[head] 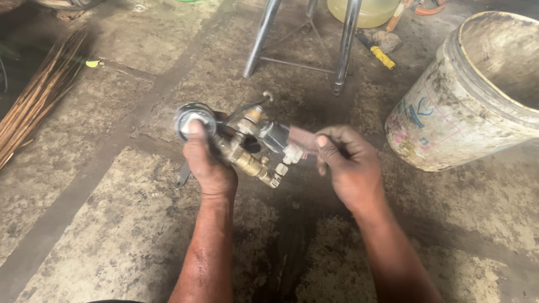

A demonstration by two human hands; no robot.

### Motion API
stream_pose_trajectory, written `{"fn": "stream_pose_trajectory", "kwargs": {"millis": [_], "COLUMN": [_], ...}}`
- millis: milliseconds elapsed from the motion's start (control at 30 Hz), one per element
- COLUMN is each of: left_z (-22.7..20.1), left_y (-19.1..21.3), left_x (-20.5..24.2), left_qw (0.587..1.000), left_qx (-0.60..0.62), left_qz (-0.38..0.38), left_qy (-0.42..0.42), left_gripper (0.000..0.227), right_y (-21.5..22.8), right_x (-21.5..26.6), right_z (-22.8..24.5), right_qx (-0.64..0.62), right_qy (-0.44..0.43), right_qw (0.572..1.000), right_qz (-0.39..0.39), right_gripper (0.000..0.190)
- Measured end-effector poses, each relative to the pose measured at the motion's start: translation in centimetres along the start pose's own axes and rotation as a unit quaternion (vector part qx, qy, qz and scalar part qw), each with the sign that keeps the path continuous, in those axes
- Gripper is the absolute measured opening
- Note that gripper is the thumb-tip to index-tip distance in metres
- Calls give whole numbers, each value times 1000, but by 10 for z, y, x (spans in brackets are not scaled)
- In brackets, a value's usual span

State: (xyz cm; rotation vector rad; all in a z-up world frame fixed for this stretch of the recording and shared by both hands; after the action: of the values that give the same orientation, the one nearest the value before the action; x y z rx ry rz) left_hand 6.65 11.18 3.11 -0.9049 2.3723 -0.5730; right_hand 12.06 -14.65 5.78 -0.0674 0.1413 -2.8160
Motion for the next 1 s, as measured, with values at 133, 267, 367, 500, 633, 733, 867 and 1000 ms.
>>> {"fn": "stream_pose_trajectory", "kwargs": {"millis": [133, 267, 367, 500, 633, 733, 867, 1000], "left_z": [-7, -10, -10, -19, -34, -23, -32, -38], "left_y": [-3, -2, 4, 26, 36, 18, 18, 16], "left_x": [1, 1, 2, -17, -20, -10, -10, -23], "left_qw": [995, 994, 998, 992, 993, 995, 992, 991], "left_qx": [100, 108, 49, 91, 28, 6, 1, 32], "left_qz": [-4, -4, -20, -67, -57, -43, -86, -71], "left_qy": [-4, -8, -39, -51, -95, -86, -89, -105], "left_gripper": [58, 60, 60, 57, 58, 65, 62, 59], "right_y": [-19, -57, -101, -80, -61, -94, -60, -37], "right_x": [25, 45, 59, 54, 50, 63, 31, 27], "right_z": [38, 24, -6, 0, 39, 20, -25, 31], "right_qx": [159, 213, 293, 403, 245, 304, 589, 237], "right_qy": [294, 387, 401, 360, 424, 424, -24, 263], "right_qw": [941, 897, 867, 835, 871, 853, 807, 931], "right_qz": [-51, 10, 50, 108, 41, 18, 46, -86], "right_gripper": [11, 27, 31, 33, 35, 37, 37, 16]}}
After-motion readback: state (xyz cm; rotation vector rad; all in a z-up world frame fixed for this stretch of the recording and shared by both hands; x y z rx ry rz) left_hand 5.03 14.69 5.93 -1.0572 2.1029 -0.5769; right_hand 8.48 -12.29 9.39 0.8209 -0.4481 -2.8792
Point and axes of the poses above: each hand's wrist, its own x-axis away from the middle knuckle, its own y-axis out of the back of the hand, z = x × y, the point moved 7 cm from there along -x, towards the middle knuckle, and after that the axes turned 4 degrees about -y, right-handed, at the moved point
